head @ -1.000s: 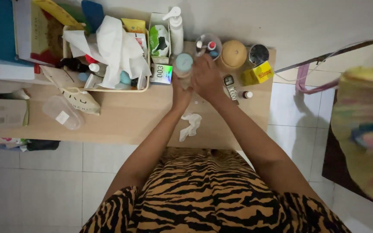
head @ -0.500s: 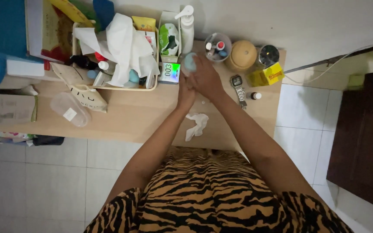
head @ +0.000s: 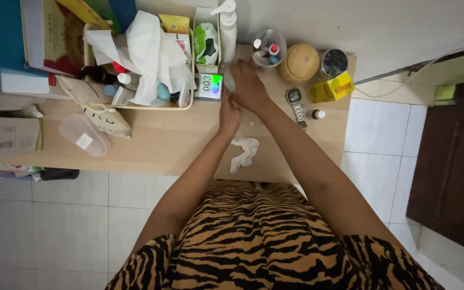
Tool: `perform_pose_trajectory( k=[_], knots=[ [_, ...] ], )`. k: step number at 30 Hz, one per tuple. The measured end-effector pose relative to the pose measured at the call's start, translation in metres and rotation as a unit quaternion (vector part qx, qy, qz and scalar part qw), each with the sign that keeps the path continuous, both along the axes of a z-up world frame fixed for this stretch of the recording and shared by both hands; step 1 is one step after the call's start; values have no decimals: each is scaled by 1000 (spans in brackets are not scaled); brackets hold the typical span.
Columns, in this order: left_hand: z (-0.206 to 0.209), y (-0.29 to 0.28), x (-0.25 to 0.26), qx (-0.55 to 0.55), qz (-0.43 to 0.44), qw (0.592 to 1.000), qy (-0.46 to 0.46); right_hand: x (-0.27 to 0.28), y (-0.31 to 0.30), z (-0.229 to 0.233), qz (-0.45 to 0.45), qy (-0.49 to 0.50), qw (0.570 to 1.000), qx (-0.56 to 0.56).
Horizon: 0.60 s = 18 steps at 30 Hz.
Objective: Organizing and sorting various personal care items, medicine boxes, and tissues on a desk surface.
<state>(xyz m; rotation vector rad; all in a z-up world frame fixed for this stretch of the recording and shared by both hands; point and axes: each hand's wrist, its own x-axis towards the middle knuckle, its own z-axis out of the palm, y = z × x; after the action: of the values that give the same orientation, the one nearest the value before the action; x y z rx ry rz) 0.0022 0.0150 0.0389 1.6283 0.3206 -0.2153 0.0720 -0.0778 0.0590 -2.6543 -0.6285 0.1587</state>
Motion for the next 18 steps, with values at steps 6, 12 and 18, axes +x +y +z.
perform_pose_trajectory(
  k=[6,12,18],
  knots=[
    [-60,-3,-30,-78,-2,993,83,-12,-22,-35,-14,60,998,2],
    [-44,-43,-55,-86,-80,992,36,-60,-81,-33,-159,67,985,28],
    [-118,-72,-59,-126,-125,984,-5,-66,-119,-81,-180,40,983,-21]
  ],
)
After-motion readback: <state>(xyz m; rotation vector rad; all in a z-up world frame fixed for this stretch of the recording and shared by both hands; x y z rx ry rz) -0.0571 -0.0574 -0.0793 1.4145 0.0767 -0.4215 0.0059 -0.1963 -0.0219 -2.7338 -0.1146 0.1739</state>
